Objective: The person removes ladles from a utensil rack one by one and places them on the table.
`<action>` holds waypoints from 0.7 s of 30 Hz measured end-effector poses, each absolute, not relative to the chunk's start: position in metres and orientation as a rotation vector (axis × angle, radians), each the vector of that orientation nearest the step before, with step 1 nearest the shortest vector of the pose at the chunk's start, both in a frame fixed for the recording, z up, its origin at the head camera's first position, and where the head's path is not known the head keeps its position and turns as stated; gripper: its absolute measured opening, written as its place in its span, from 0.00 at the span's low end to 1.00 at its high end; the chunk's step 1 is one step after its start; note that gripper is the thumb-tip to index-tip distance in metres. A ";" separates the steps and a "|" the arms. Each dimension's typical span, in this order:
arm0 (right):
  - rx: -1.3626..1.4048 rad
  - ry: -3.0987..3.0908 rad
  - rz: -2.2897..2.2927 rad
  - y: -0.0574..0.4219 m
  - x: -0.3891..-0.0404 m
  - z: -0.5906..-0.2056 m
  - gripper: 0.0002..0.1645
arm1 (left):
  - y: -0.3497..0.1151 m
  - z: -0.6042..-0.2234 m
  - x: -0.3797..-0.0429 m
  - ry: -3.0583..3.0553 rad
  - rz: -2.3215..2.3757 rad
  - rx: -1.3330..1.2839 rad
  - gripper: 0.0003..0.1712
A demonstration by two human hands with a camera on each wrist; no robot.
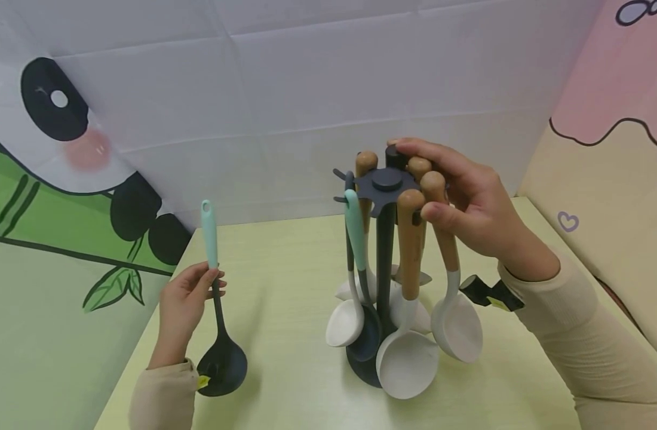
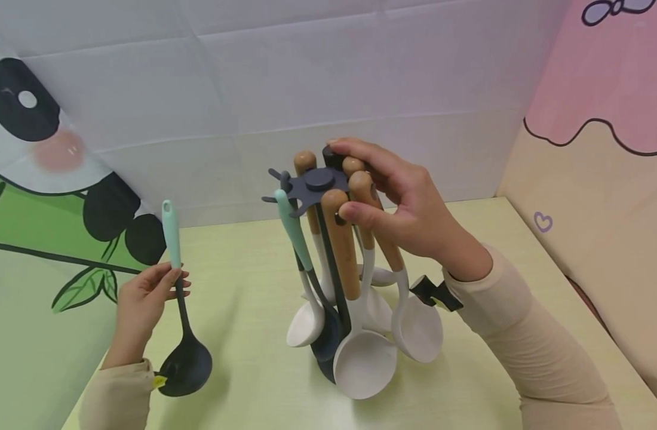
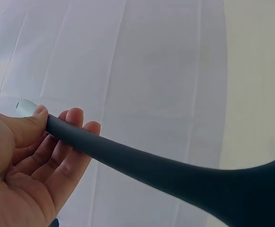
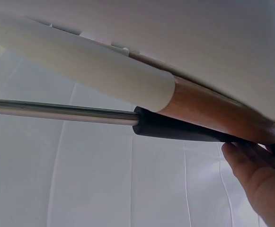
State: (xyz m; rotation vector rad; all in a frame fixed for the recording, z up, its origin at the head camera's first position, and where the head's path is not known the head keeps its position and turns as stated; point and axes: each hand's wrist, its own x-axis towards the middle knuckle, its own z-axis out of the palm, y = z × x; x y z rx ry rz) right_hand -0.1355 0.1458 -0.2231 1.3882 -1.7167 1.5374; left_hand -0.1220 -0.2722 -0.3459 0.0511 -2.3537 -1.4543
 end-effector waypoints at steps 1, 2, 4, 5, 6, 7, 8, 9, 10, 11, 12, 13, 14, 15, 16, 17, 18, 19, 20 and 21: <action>1.387 -1.719 1.533 0.146 -0.136 -0.223 0.46 | -0.273 -0.346 -0.122 -2.358 -1.449 0.060 0.13; 1.388 -1.721 1.530 0.146 -0.136 -0.223 0.46 | -0.275 -0.347 -0.122 -2.364 -1.445 0.070 0.14; 1.388 -1.722 1.524 0.146 -0.136 -0.222 0.46 | -0.278 -0.349 -0.123 -2.370 -1.445 0.093 0.14; 1.388 -1.722 1.520 0.146 -0.136 -0.222 0.46 | -0.279 -0.350 -0.123 -2.372 -1.452 0.105 0.14; 1.388 -1.721 1.517 0.146 -0.136 -0.222 0.46 | -0.280 -0.351 -0.124 -2.375 -1.456 0.113 0.14; 1.390 -1.720 1.517 0.146 -0.136 -0.222 0.46 | -0.282 -0.352 -0.124 -2.377 -1.463 0.123 0.15; 1.392 -1.718 1.518 0.146 -0.136 -0.222 0.46 | -0.283 -0.353 -0.125 -2.374 -1.471 0.130 0.15; 1.392 -1.716 1.519 0.146 -0.136 -0.222 0.46 | -0.284 -0.355 -0.126 -2.373 -1.476 0.133 0.15; 1.392 -1.713 1.526 0.146 -0.136 -0.223 0.46 | -0.286 -0.356 -0.127 -2.377 -1.479 0.138 0.15; 1.391 -1.714 1.529 0.146 -0.136 -0.222 0.46 | -0.287 -0.357 -0.127 -2.377 -1.480 0.142 0.15; 1.390 -1.711 1.536 0.146 -0.136 -0.222 0.46 | -0.288 -0.358 -0.128 -2.380 -1.479 0.147 0.15; 1.389 -1.710 1.540 0.146 -0.136 -0.222 0.46 | -0.289 -0.360 -0.129 -2.383 -1.480 0.155 0.14; 1.387 -1.709 1.544 0.146 -0.136 -0.222 0.46 | -0.291 -0.361 -0.130 -2.389 -1.479 0.162 0.15; 1.385 -1.709 1.547 0.146 -0.136 -0.222 0.45 | -0.292 -0.362 -0.130 -2.400 -1.476 0.169 0.15; 1.385 -1.709 1.548 0.146 -0.136 -0.222 0.45 | -0.294 -0.363 -0.131 -2.407 -1.475 0.177 0.15; 1.385 -1.709 1.547 0.146 -0.136 -0.222 0.46 | -0.295 -0.364 -0.132 -2.413 -1.476 0.186 0.15; 1.385 -1.708 1.548 0.146 -0.136 -0.223 0.45 | -0.297 -0.365 -0.133 -2.420 -1.474 0.193 0.16; 1.386 -1.708 1.548 0.146 -0.136 -0.223 0.45 | -0.298 -0.366 -0.133 -2.425 -1.476 0.198 0.16; 1.388 -1.706 1.552 0.146 -0.136 -0.223 0.45 | -0.300 -0.367 -0.134 -2.431 -1.475 0.203 0.16; 1.389 -1.704 1.554 0.146 -0.136 -0.223 0.45 | -0.301 -0.368 -0.135 -2.440 -1.473 0.207 0.16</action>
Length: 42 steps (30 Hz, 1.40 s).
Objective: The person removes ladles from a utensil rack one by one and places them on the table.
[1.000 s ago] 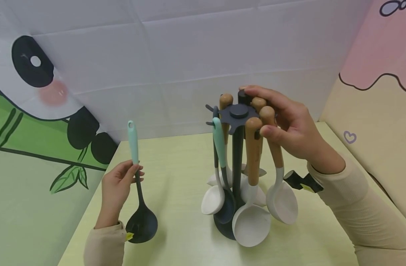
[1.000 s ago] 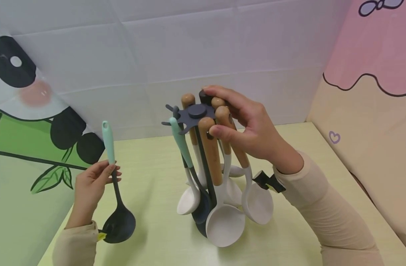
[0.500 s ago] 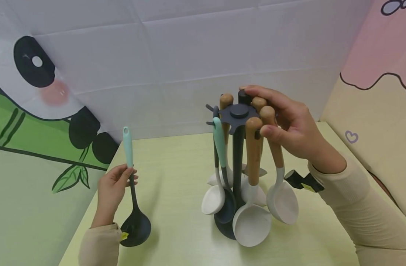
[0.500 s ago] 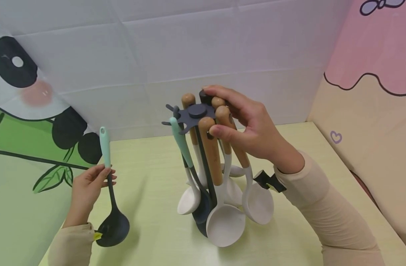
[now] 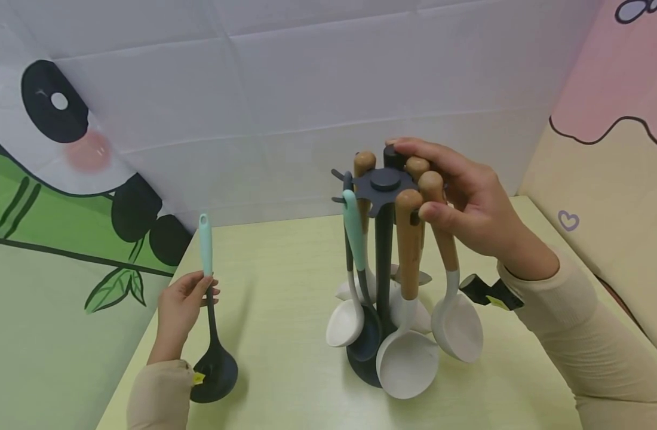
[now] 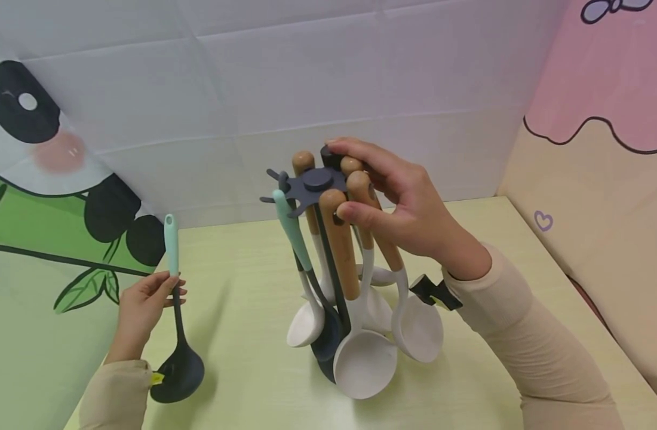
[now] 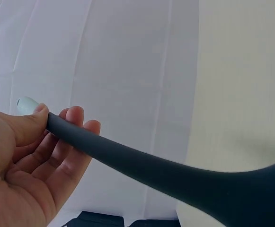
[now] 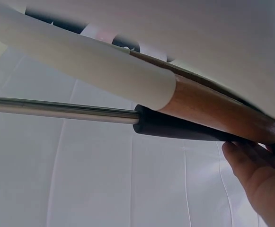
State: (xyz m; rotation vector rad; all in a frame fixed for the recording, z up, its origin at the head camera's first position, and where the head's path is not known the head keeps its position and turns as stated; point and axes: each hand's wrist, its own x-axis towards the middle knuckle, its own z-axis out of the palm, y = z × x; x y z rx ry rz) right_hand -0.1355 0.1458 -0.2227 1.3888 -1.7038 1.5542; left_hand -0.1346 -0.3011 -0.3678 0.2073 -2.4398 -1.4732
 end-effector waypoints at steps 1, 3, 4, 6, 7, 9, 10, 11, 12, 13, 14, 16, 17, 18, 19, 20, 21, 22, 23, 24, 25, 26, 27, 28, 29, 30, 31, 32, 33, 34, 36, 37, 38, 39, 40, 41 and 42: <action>1.390 -1.701 1.557 0.146 -0.136 -0.223 0.45 | -0.302 -0.369 -0.135 -2.445 -1.472 0.212 0.16; 1.391 -1.696 1.561 0.146 -0.136 -0.223 0.45 | -0.305 -0.370 -0.137 -2.456 -1.469 0.213 0.17; 1.392 -1.695 1.561 0.146 -0.136 -0.223 0.45 | -0.306 -0.371 -0.137 -2.458 -1.470 0.213 0.17; 1.390 -1.696 1.560 0.146 -0.136 -0.223 0.46 | -0.308 -0.372 -0.139 -2.467 -1.462 0.212 0.17; 1.390 -1.696 1.559 0.145 -0.136 -0.223 0.46 | -0.309 -0.373 -0.140 -2.468 -1.462 0.212 0.17; 1.389 -1.700 1.551 0.146 -0.136 -0.222 0.46 | -0.312 -0.374 -0.142 -2.470 -1.466 0.215 0.17; 1.389 -1.702 1.548 0.146 -0.136 -0.222 0.46 | -0.313 -0.375 -0.143 -2.473 -1.468 0.221 0.17; 1.390 -1.703 1.541 0.146 -0.136 -0.222 0.46 | -0.314 -0.376 -0.143 -2.481 -1.465 0.226 0.17; 1.391 -1.704 1.533 0.146 -0.136 -0.222 0.47 | -0.315 -0.377 -0.144 -2.487 -1.464 0.232 0.17; 1.392 -1.705 1.526 0.145 -0.136 -0.222 0.47 | -0.317 -0.378 -0.145 -2.494 -1.466 0.240 0.18; 1.392 -1.706 1.520 0.145 -0.136 -0.222 0.47 | -0.318 -0.379 -0.145 -2.501 -1.466 0.248 0.18; 1.393 -1.710 1.509 0.145 -0.137 -0.222 0.47 | -0.320 -0.381 -0.146 -2.514 -1.465 0.261 0.19; 1.393 -1.710 1.506 0.145 -0.137 -0.222 0.47 | -0.321 -0.382 -0.147 -2.519 -1.464 0.265 0.19; 1.393 -1.710 1.508 0.145 -0.137 -0.222 0.47 | -0.321 -0.383 -0.148 -2.521 -1.465 0.270 0.19; 1.392 -1.710 1.510 0.145 -0.137 -0.222 0.47 | -0.322 -0.384 -0.149 -2.525 -1.464 0.272 0.19; 1.392 -1.710 1.512 0.145 -0.137 -0.222 0.47 | -0.323 -0.385 -0.150 -2.530 -1.462 0.274 0.19; 1.391 -1.709 1.513 0.145 -0.137 -0.222 0.47 | -0.324 -0.386 -0.151 -2.534 -1.461 0.275 0.19; 1.391 -1.711 1.512 0.146 -0.137 -0.222 0.47 | -0.324 -0.387 -0.152 -2.538 -1.460 0.278 0.19; 1.389 -1.711 1.512 0.146 -0.137 -0.222 0.47 | -0.325 -0.388 -0.153 -2.544 -1.458 0.280 0.19; 1.389 -1.711 1.511 0.146 -0.137 -0.222 0.48 | -0.326 -0.389 -0.154 -2.549 -1.456 0.282 0.19; 1.388 -1.713 1.508 0.146 -0.137 -0.222 0.48 | -0.328 -0.390 -0.156 -2.556 -1.455 0.282 0.19; 1.388 -1.714 1.506 0.146 -0.137 -0.223 0.48 | -0.329 -0.391 -0.157 -2.562 -1.455 0.287 0.20; 1.387 -1.716 1.504 0.146 -0.137 -0.223 0.48 | -0.330 -0.392 -0.158 -2.567 -1.455 0.290 0.20; 1.388 -1.716 1.503 0.146 -0.137 -0.223 0.48 | -0.332 -0.394 -0.159 -2.569 -1.454 0.292 0.20; 1.389 -1.715 1.505 0.146 -0.137 -0.223 0.48 | -0.333 -0.395 -0.160 -2.575 -1.454 0.293 0.20; 1.389 -1.715 1.505 0.146 -0.137 -0.223 0.48 | -0.335 -0.396 -0.161 -2.580 -1.454 0.294 0.20; 1.388 -1.717 1.503 0.146 -0.137 -0.223 0.48 | -0.337 -0.397 -0.162 -2.587 -1.452 0.293 0.20; 1.388 -1.717 1.503 0.146 -0.137 -0.223 0.48 | -0.338 -0.398 -0.162 -2.593 -1.450 0.293 0.20; 1.389 -1.717 1.503 0.146 -0.137 -0.223 0.48 | -0.340 -0.399 -0.163 -2.597 -1.449 0.287 0.20; 1.390 -1.716 1.503 0.146 -0.137 -0.223 0.48 | -0.341 -0.400 -0.163 -2.602 -1.449 0.283 0.20; 1.391 -1.716 1.504 0.146 -0.137 -0.223 0.48 | -0.345 -0.401 -0.163 -2.617 -1.446 0.275 0.21; 1.391 -1.716 1.504 0.146 -0.137 -0.223 0.48 | -0.346 -0.402 -0.163 -2.626 -1.441 0.273 0.21; 1.391 -1.716 1.507 0.146 -0.137 -0.223 0.48 | -0.348 -0.402 -0.163 -2.631 -1.441 0.273 0.21; 1.389 -1.716 1.508 0.146 -0.137 -0.223 0.48 | -0.349 -0.403 -0.163 -2.639 -1.433 0.275 0.21; 1.388 -1.717 1.507 0.146 -0.137 -0.223 0.48 | -0.350 -0.404 -0.163 -2.646 -1.427 0.276 0.21; 1.386 -1.719 1.506 0.146 -0.137 -0.223 0.48 | -0.351 -0.404 -0.163 -2.654 -1.420 0.280 0.21; 1.385 -1.720 1.504 0.147 -0.137 -0.223 0.48 | -0.353 -0.404 -0.164 -2.660 -1.412 0.283 0.21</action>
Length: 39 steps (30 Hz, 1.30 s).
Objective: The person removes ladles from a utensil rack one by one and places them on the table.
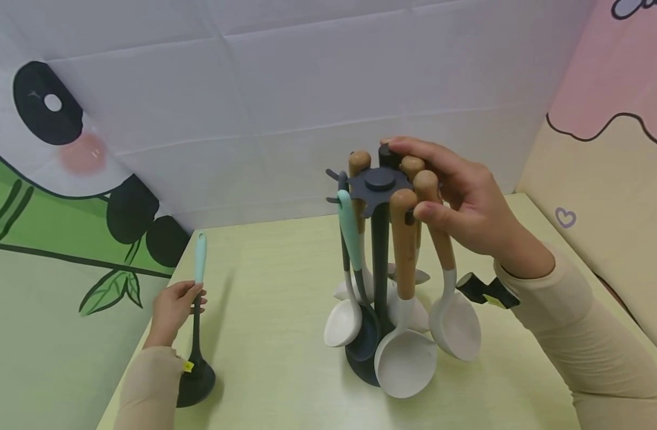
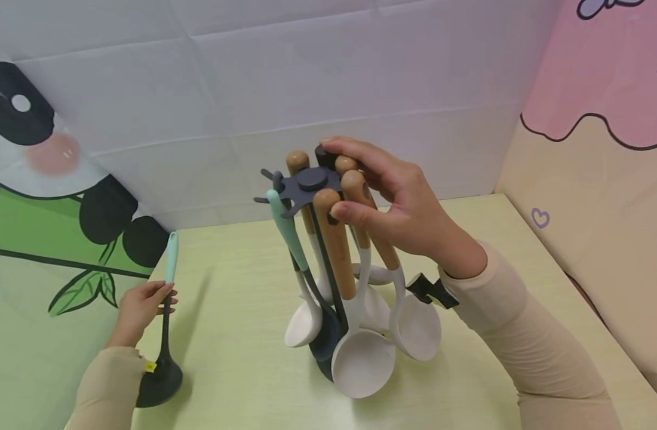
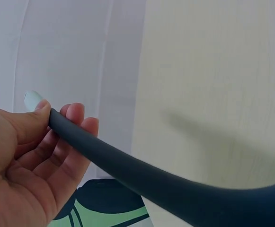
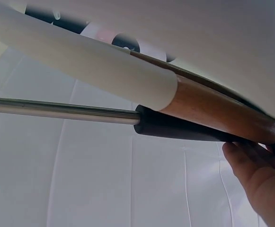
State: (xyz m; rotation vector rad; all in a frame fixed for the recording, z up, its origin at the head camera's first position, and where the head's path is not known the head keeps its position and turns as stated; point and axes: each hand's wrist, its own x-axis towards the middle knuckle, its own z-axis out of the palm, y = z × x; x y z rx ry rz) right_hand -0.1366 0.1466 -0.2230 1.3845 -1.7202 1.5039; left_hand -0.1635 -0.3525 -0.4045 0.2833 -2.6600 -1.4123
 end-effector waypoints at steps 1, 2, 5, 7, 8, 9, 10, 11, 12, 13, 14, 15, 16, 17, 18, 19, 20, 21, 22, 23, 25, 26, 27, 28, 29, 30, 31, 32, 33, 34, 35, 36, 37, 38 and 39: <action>1.383 -1.721 1.502 0.147 -0.137 -0.223 0.48 | -0.354 -0.405 -0.164 -2.665 -1.405 0.290 0.21; 1.384 -1.721 1.501 0.147 -0.137 -0.223 0.48 | -0.355 -0.406 -0.163 -2.669 -1.401 0.294 0.21; 1.386 -1.718 1.499 0.147 -0.137 -0.223 0.48 | -0.358 -0.407 -0.162 -2.691 -1.385 0.309 0.21; 1.388 -1.713 1.502 0.146 -0.137 -0.223 0.48 | -0.360 -0.408 -0.161 -2.710 -1.377 0.316 0.21; 1.389 -1.712 1.503 0.146 -0.137 -0.223 0.48 | -0.361 -0.408 -0.161 -2.719 -1.376 0.318 0.22; 1.388 -1.711 1.503 0.146 -0.137 -0.223 0.48 | -0.363 -0.408 -0.161 -2.726 -1.379 0.318 0.22; 1.388 -1.710 1.505 0.146 -0.137 -0.223 0.48 | -0.364 -0.409 -0.161 -2.733 -1.380 0.316 0.22; 1.388 -1.710 1.506 0.146 -0.137 -0.223 0.48 | -0.365 -0.409 -0.161 -2.738 -1.382 0.317 0.22; 1.386 -1.711 1.506 0.146 -0.137 -0.223 0.48 | -0.367 -0.410 -0.161 -2.742 -1.385 0.315 0.22; 1.384 -1.713 1.505 0.146 -0.136 -0.223 0.48 | -0.368 -0.410 -0.161 -2.745 -1.386 0.314 0.22; 1.383 -1.714 1.506 0.146 -0.136 -0.223 0.48 | -0.369 -0.411 -0.161 -2.749 -1.388 0.312 0.23; 1.382 -1.716 1.505 0.146 -0.136 -0.223 0.48 | -0.370 -0.411 -0.161 -2.752 -1.386 0.313 0.22; 1.381 -1.717 1.505 0.146 -0.136 -0.223 0.48 | -0.371 -0.412 -0.161 -2.756 -1.383 0.312 0.23; 1.380 -1.718 1.505 0.146 -0.136 -0.223 0.48 | -0.371 -0.413 -0.161 -2.760 -1.380 0.317 0.22; 1.379 -1.719 1.504 0.146 -0.136 -0.222 0.48 | -0.372 -0.413 -0.161 -2.764 -1.376 0.318 0.22; 1.379 -1.719 1.505 0.146 -0.136 -0.222 0.48 | -0.373 -0.414 -0.161 -2.767 -1.371 0.324 0.22; 1.379 -1.718 1.506 0.146 -0.136 -0.222 0.48 | -0.373 -0.414 -0.161 -2.769 -1.370 0.327 0.22; 1.380 -1.717 1.506 0.146 -0.136 -0.222 0.48 | -0.374 -0.415 -0.161 -2.772 -1.369 0.332 0.22; 1.380 -1.715 1.508 0.146 -0.136 -0.222 0.49 | -0.375 -0.415 -0.161 -2.773 -1.373 0.335 0.22; 1.381 -1.714 1.509 0.146 -0.136 -0.222 0.49 | -0.375 -0.416 -0.161 -2.775 -1.375 0.342 0.22; 1.381 -1.713 1.508 0.146 -0.136 -0.222 0.49 | -0.376 -0.417 -0.161 -2.774 -1.393 0.349 0.22; 1.381 -1.713 1.506 0.146 -0.136 -0.222 0.49 | -0.377 -0.417 -0.161 -2.773 -1.404 0.351 0.22; 1.380 -1.714 1.505 0.146 -0.136 -0.222 0.49 | -0.377 -0.417 -0.161 -2.773 -1.413 0.354 0.22; 1.379 -1.716 1.504 0.146 -0.136 -0.223 0.49 | -0.377 -0.417 -0.161 -2.773 -1.421 0.356 0.22; 1.378 -1.718 1.502 0.146 -0.136 -0.223 0.48 | -0.377 -0.417 -0.160 -2.774 -1.426 0.359 0.22; 1.376 -1.718 1.502 0.146 -0.137 -0.223 0.48 | -0.378 -0.418 -0.160 -2.774 -1.432 0.361 0.22; 1.376 -1.718 1.502 0.146 -0.137 -0.223 0.48 | -0.378 -0.418 -0.160 -2.776 -1.435 0.361 0.22; 1.375 -1.718 1.501 0.146 -0.137 -0.223 0.48 | -0.378 -0.418 -0.160 -2.777 -1.438 0.361 0.21; 1.376 -1.717 1.503 0.146 -0.137 -0.223 0.48 | -0.379 -0.419 -0.161 -2.782 -1.434 0.361 0.21; 1.377 -1.717 1.503 0.146 -0.137 -0.223 0.48 | -0.380 -0.419 -0.161 -2.790 -1.428 0.360 0.21; 1.378 -1.716 1.505 0.146 -0.137 -0.223 0.48 | -0.381 -0.419 -0.161 -2.799 -1.422 0.357 0.22; 1.379 -1.715 1.506 0.146 -0.137 -0.223 0.48 | -0.382 -0.420 -0.161 -2.805 -1.415 0.359 0.22; 1.380 -1.716 1.507 0.146 -0.137 -0.223 0.48 | -0.383 -0.421 -0.162 -2.813 -1.407 0.359 0.22; 1.380 -1.718 1.507 0.146 -0.137 -0.223 0.47 | -0.383 -0.421 -0.162 -2.822 -1.398 0.362 0.22; 1.380 -1.719 1.508 0.146 -0.137 -0.223 0.47 | -0.384 -0.422 -0.162 -2.833 -1.385 0.363 0.22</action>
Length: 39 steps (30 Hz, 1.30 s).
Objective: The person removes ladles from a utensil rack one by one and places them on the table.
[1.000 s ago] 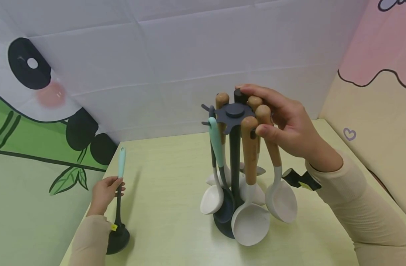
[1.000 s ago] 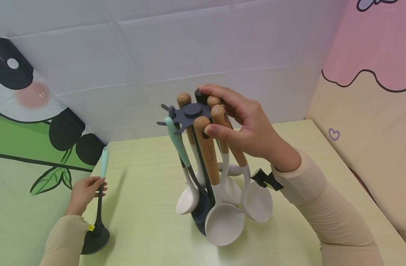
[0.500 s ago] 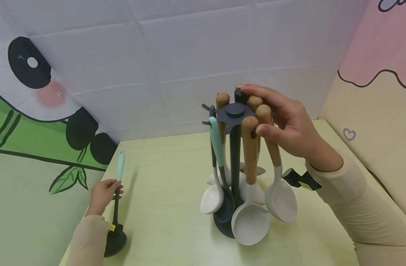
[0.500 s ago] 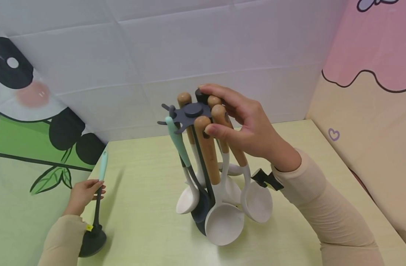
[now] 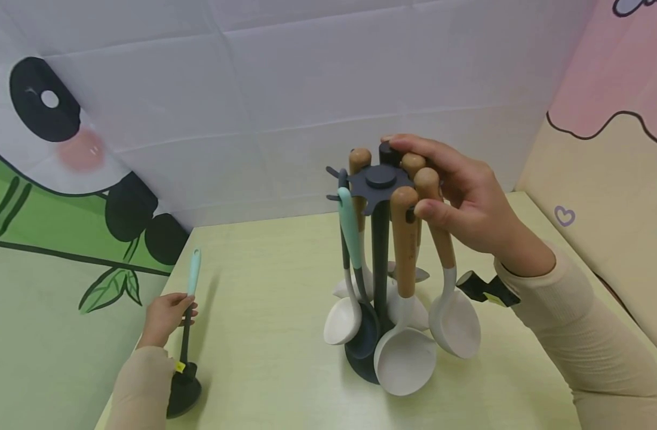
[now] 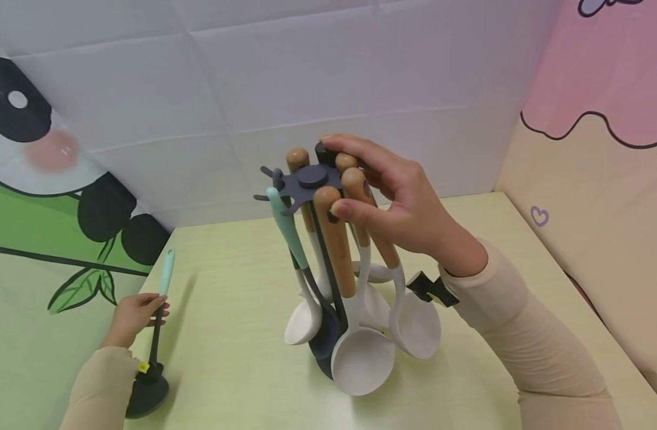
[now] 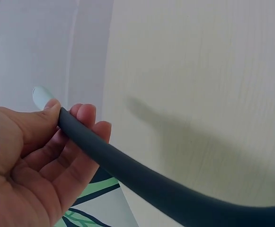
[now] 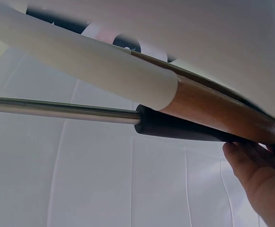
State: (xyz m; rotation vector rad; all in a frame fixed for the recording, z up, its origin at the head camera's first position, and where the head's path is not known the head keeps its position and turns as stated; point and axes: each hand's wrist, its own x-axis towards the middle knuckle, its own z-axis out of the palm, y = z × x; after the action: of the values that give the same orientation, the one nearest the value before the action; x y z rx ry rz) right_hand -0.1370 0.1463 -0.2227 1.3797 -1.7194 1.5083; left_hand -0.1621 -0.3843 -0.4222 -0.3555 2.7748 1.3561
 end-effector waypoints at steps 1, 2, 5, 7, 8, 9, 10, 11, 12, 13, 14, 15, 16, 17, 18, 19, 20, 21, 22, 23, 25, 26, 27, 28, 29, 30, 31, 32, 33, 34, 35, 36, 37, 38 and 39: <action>1.379 -1.720 1.508 0.146 -0.137 -0.223 0.47 | -0.385 -0.423 -0.162 2.776 1.347 -0.358 0.22; 1.377 -1.721 1.508 0.146 -0.137 -0.223 0.47 | -0.386 -0.424 -0.162 2.775 1.344 -0.363 0.22; 1.373 -1.722 1.511 0.146 -0.137 -0.222 0.47 | -0.387 -0.426 -0.162 2.773 1.333 -0.371 0.22; 1.372 -1.721 1.514 0.146 -0.137 -0.222 0.48 | -0.388 -0.426 -0.161 2.770 1.332 -0.372 0.21; 1.372 -1.720 1.516 0.146 -0.137 -0.222 0.48 | -0.388 -0.426 -0.161 2.766 1.334 -0.373 0.21; 1.373 -1.719 1.518 0.146 -0.137 -0.222 0.48 | -0.389 -0.426 -0.161 2.763 1.337 -0.375 0.21; 1.373 -1.718 1.518 0.146 -0.137 -0.222 0.48 | -0.389 -0.427 -0.162 2.760 1.340 -0.374 0.21; 1.374 -1.718 1.518 0.146 -0.137 -0.222 0.48 | -0.389 -0.427 -0.162 2.756 1.344 -0.375 0.21; 1.374 -1.717 1.516 0.146 -0.137 -0.222 0.48 | -0.390 -0.427 -0.162 2.753 1.344 -0.377 0.21; 1.375 -1.717 1.514 0.146 -0.137 -0.222 0.48 | -0.391 -0.428 -0.163 2.749 1.347 -0.380 0.21; 1.375 -1.716 1.512 0.146 -0.137 -0.222 0.48 | -0.391 -0.429 -0.164 2.746 1.348 -0.381 0.21; 1.376 -1.716 1.510 0.146 -0.137 -0.222 0.48 | -0.392 -0.429 -0.164 2.745 1.346 -0.383 0.21; 1.376 -1.716 1.509 0.146 -0.137 -0.222 0.47 | -0.392 -0.430 -0.164 2.743 1.342 -0.383 0.21; 1.376 -1.715 1.509 0.146 -0.137 -0.222 0.47 | -0.392 -0.431 -0.164 2.741 1.337 -0.385 0.21; 1.376 -1.715 1.509 0.146 -0.137 -0.222 0.47 | -0.393 -0.432 -0.165 2.740 1.332 -0.385 0.21; 1.376 -1.715 1.510 0.146 -0.137 -0.222 0.47 | -0.393 -0.432 -0.165 2.739 1.330 -0.386 0.20; 1.377 -1.714 1.513 0.146 -0.137 -0.222 0.46 | -0.394 -0.433 -0.165 2.736 1.326 -0.388 0.20; 1.379 -1.713 1.515 0.146 -0.137 -0.222 0.46 | -0.394 -0.434 -0.165 2.733 1.324 -0.393 0.20; 1.380 -1.712 1.517 0.146 -0.137 -0.223 0.46 | -0.395 -0.434 -0.166 2.731 1.324 -0.394 0.20; 1.381 -1.712 1.517 0.146 -0.137 -0.223 0.46 | -0.395 -0.435 -0.166 2.727 1.325 -0.398 0.20; 1.385 -1.712 1.518 0.146 -0.137 -0.223 0.46 | -0.396 -0.436 -0.167 2.720 1.328 -0.406 0.20; 1.386 -1.712 1.516 0.147 -0.137 -0.222 0.46 | -0.396 -0.436 -0.167 2.715 1.330 -0.409 0.21; 1.386 -1.715 1.511 0.147 -0.137 -0.222 0.46 | -0.397 -0.437 -0.167 2.710 1.334 -0.413 0.21; 1.388 -1.717 1.508 0.147 -0.137 -0.222 0.46 | -0.397 -0.437 -0.168 2.706 1.336 -0.415 0.21; 1.390 -1.719 1.505 0.147 -0.137 -0.222 0.46 | -0.398 -0.438 -0.168 2.703 1.332 -0.417 0.21; 1.392 -1.721 1.502 0.147 -0.137 -0.222 0.47 | -0.398 -0.438 -0.168 2.699 1.329 -0.419 0.21; 1.392 -1.724 1.498 0.148 -0.137 -0.222 0.47 | -0.399 -0.439 -0.168 2.695 1.322 -0.421 0.21; 1.393 -1.728 1.494 0.148 -0.138 -0.221 0.47 | -0.400 -0.439 -0.168 2.691 1.312 -0.420 0.21; 1.396 -1.730 1.493 0.148 -0.138 -0.221 0.47 | -0.400 -0.440 -0.169 2.689 1.304 -0.419 0.20; 1.398 -1.733 1.493 0.148 -0.137 -0.221 0.46 | -0.400 -0.440 -0.168 2.685 1.293 -0.417 0.20; 1.398 -1.736 1.492 0.148 -0.137 -0.220 0.46 | -0.400 -0.440 -0.168 2.681 1.282 -0.414 0.20; 1.400 -1.741 1.490 0.149 -0.137 -0.220 0.46 | -0.400 -0.441 -0.168 2.675 1.276 -0.413 0.20; 1.400 -1.746 1.485 0.149 -0.136 -0.220 0.46 | -0.400 -0.441 -0.168 2.670 1.268 -0.414 0.20; 1.401 -1.750 1.482 0.149 -0.136 -0.219 0.45 | -0.400 -0.441 -0.168 2.665 1.261 -0.414 0.20; 1.399 -1.755 1.477 0.149 -0.136 -0.219 0.45 | -0.400 -0.441 -0.168 2.662 1.254 -0.415 0.20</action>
State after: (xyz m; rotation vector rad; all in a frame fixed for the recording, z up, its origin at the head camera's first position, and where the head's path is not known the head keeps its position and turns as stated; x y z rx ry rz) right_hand -0.1358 0.1486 -0.2188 1.3992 -1.7547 1.4767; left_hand -0.1679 -0.3998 -0.4408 -0.4145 2.6623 1.2544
